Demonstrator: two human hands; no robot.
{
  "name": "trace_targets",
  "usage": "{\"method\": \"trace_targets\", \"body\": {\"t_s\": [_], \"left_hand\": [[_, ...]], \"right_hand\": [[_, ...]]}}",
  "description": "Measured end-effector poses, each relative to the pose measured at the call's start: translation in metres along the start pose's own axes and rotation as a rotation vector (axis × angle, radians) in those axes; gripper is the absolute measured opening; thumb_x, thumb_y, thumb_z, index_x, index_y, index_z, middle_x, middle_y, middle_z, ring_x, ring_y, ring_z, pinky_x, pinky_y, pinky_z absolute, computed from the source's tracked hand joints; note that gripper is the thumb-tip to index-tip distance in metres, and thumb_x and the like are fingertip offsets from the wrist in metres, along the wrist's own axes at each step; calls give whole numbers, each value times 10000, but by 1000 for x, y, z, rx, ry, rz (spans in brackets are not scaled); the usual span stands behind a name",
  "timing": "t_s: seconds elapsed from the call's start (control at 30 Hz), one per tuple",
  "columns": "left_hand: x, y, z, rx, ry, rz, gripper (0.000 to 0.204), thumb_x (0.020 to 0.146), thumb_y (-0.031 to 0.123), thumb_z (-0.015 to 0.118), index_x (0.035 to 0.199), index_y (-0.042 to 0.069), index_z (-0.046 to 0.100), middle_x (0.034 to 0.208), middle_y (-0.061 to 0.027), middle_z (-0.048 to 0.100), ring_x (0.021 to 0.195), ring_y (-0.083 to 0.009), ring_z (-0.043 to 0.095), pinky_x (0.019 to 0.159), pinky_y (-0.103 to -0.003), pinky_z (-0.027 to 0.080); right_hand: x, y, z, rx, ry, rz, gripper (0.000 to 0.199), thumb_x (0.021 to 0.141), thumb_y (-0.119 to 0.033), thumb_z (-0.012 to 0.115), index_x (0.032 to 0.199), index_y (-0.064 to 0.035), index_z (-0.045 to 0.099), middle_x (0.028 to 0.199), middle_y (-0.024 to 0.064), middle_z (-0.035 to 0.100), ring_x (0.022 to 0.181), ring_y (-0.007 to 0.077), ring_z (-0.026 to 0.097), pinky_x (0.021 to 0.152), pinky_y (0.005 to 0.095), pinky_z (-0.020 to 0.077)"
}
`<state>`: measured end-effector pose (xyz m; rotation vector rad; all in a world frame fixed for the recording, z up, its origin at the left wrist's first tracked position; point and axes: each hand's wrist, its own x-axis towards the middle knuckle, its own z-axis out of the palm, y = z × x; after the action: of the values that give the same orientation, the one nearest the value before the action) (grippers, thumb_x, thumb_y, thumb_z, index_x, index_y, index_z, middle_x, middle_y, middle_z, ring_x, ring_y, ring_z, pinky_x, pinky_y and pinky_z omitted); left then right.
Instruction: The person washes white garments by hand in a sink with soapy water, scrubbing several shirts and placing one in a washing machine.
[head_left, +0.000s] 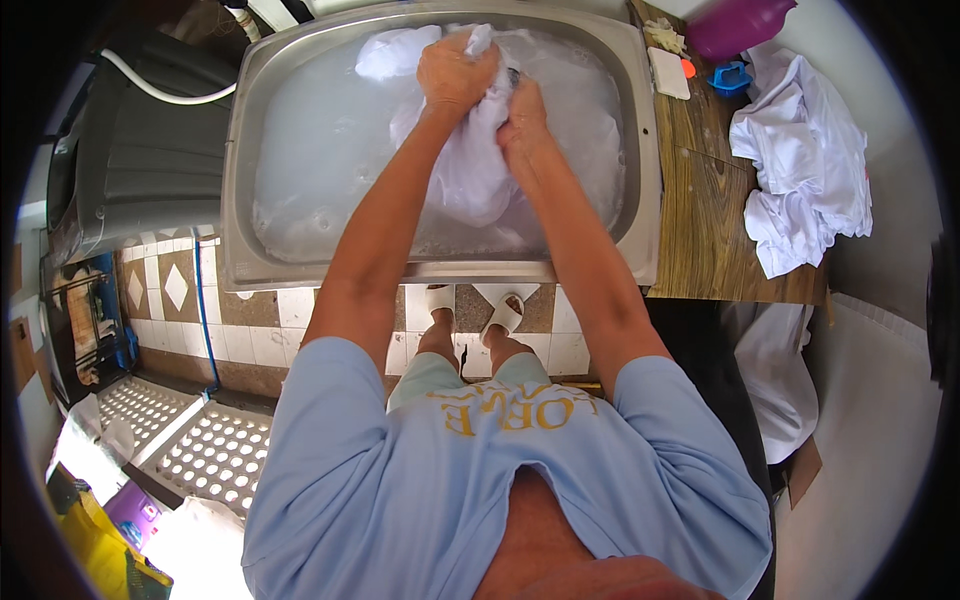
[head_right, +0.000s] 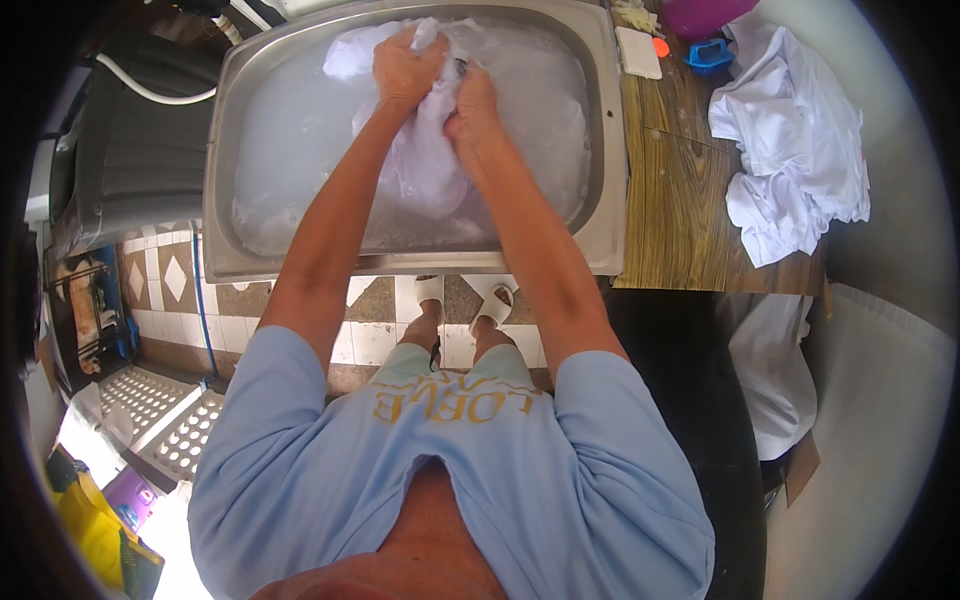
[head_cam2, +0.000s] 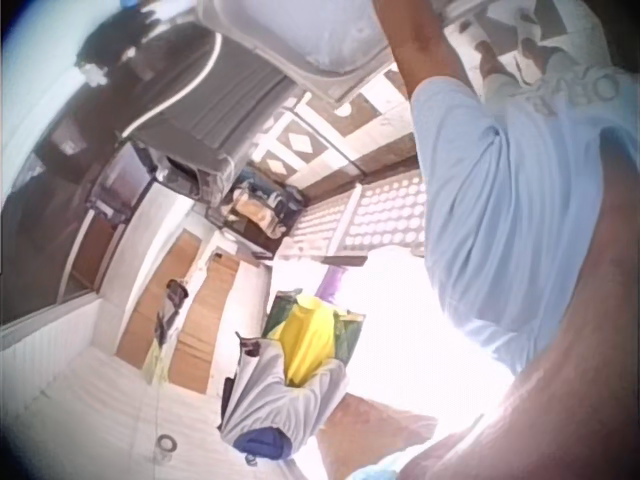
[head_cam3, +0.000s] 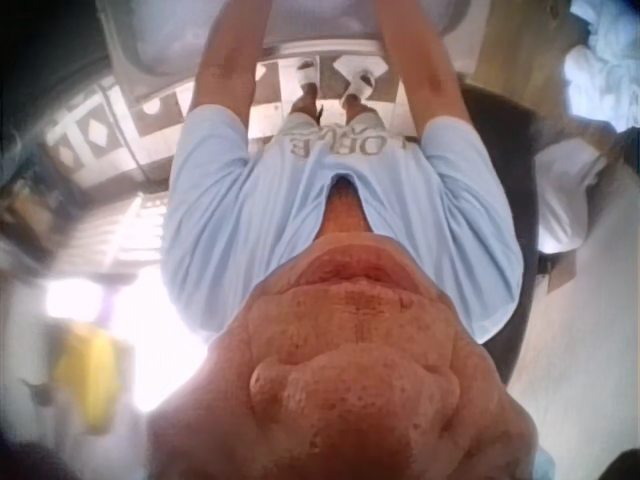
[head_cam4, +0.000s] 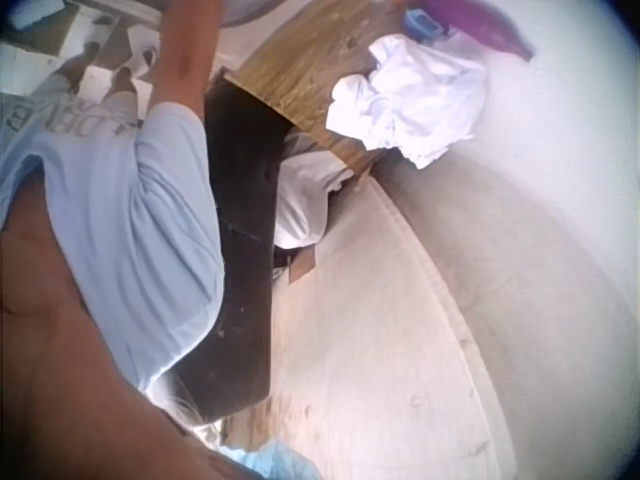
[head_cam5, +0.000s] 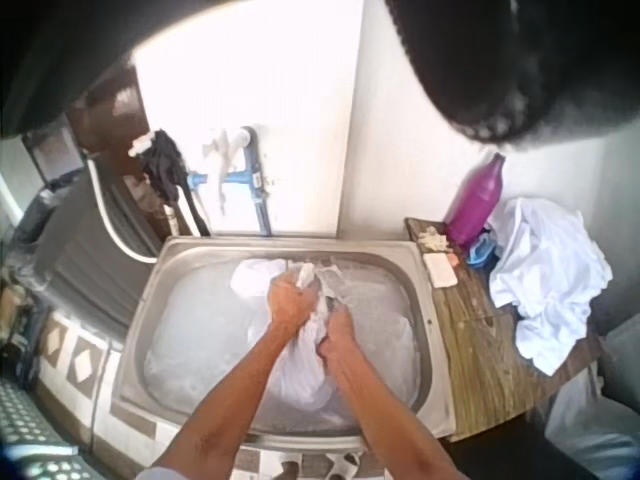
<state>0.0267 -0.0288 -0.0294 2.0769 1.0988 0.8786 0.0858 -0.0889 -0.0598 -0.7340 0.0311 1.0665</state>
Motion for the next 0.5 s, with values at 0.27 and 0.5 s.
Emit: {"method": "trace_targets", "body": {"t_s": [0.27, 0.5], "left_hand": [[-37, 23, 11, -348, 76, 265, 202, 671, 259, 661, 746, 73, 640, 658, -150, 624, 640, -346, 612, 585, -397, 479], [50, 21, -45, -841, -111, -196, 194, 767, 232, 675, 796, 49, 616, 697, -43, 586, 575, -133, 542, 539, -292, 432]], "right_hand": [[22, -2, -50, -48, -159, -65, 327, 901, -355, 470, 1013, -66, 571, 950, 73, 605, 866, 216, 600, 788, 359, 503], [-92, -88, 25, 156, -510, 18, 435, 866, -356, 559, 1154, -30, 539, 1166, 133, 565, 1054, 273, 548, 961, 384, 413]]}}
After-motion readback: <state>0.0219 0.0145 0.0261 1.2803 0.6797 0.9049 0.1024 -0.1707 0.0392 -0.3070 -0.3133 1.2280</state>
